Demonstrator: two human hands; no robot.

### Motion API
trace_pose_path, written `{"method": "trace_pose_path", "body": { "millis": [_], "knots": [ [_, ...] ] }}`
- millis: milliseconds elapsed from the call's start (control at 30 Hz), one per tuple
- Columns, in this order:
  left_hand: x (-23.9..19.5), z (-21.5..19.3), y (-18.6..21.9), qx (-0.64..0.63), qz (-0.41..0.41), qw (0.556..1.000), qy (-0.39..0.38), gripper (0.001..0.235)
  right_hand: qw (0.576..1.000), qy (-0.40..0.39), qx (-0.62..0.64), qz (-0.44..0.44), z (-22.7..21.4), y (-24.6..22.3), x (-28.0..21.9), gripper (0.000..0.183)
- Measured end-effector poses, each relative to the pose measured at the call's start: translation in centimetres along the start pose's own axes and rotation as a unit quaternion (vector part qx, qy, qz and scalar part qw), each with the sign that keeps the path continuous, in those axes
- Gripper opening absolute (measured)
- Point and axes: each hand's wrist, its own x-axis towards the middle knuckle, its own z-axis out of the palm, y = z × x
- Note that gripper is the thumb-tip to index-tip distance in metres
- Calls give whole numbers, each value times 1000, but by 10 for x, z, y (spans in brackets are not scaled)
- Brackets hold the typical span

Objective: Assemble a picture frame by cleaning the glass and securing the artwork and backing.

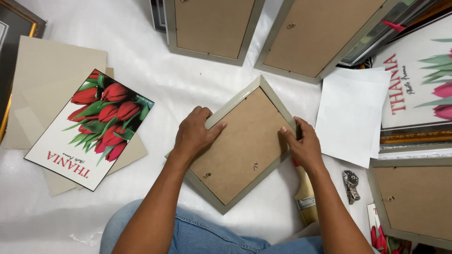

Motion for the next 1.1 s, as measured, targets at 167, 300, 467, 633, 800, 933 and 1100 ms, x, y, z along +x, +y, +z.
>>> {"method": "trace_pose_path", "body": {
  "millis": [167, 300, 467, 633, 800, 933, 1100],
  "knots": [
    [0, -9, 21, 4, -31, 999, -41, 46, 998, 33, 16, 43, 5, 30, 6, 60],
    [-8, -42, 9, 74, -197, 976, -52, 72, 995, 46, 14, 86, 5, 35, 3, 58],
    [-56, -54, -7, 81, -356, 920, -144, 90, 995, 48, -20, 86, 11, 60, 14, 63],
    [-72, -29, 20, 66, -337, 913, -220, 82, 996, 24, -8, 80, 0, 44, -3, 70],
    [-68, -12, 6, -82, -398, 908, -101, 97, 995, 6, -1, 105, -5, 43, -3, 71],
    [-60, -14, 1, -97, -398, 909, -78, 101, 991, -3, 20, 129, -7, 36, -10, 73],
    [-41, -25, 33, -115, -286, 951, -13, 100, 983, -56, 60, 163, -6, 18, -26, 80]
  ]
}}
